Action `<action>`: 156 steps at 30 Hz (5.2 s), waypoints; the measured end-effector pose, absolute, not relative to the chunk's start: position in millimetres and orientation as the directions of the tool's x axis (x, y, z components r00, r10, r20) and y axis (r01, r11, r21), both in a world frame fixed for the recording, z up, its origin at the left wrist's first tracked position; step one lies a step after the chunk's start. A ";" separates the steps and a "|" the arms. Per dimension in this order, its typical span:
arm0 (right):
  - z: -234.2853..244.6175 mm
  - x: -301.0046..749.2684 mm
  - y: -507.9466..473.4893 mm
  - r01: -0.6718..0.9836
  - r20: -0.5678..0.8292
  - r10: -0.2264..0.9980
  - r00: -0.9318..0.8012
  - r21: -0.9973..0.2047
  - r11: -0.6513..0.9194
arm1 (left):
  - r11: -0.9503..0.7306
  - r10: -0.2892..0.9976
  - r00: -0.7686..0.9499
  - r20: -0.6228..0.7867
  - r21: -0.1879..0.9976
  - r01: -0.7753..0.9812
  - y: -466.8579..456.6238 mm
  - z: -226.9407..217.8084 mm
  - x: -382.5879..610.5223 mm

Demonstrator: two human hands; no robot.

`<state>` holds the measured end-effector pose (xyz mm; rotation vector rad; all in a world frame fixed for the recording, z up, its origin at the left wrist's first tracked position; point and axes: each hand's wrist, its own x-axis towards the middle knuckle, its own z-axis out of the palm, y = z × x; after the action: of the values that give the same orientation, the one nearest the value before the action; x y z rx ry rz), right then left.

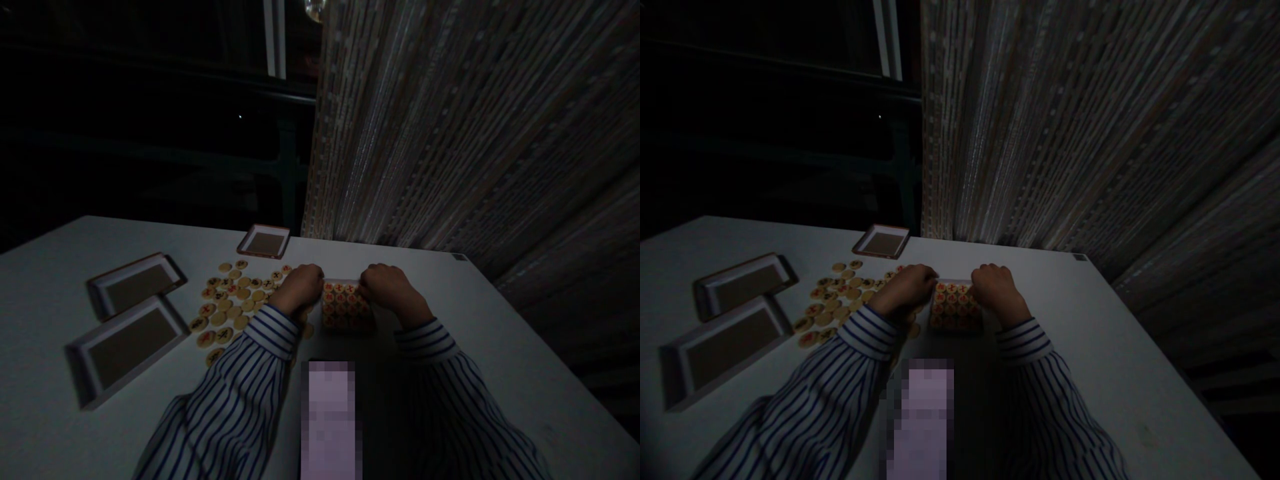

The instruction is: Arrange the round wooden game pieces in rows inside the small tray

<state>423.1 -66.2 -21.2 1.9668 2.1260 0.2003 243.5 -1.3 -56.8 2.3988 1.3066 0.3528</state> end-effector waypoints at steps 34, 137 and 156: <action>-18.6 422.3 -67.0 0.950 -0.113 0.988 -0.101 0.283 0.130 | -0.512 0.837 0.548 0.020 0.384 0.768 2.2 -59.1 244.3; -9.7 431.0 -72.7 0.980 -0.243 0.967 -0.076 0.160 0.117 | -0.503 0.834 0.551 -0.008 0.397 0.768 1.7 -56.8 243.4; -5.0 423.1 -76.3 0.986 -0.374 0.924 -0.074 0.112 0.124 | -0.502 0.835 0.550 -0.001 0.409 0.762 2.7 -58.3 243.4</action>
<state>423.1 -76.3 -5.0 1.8545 2.0562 -0.2416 243.4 2.7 -58.3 2.4266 1.3075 0.2784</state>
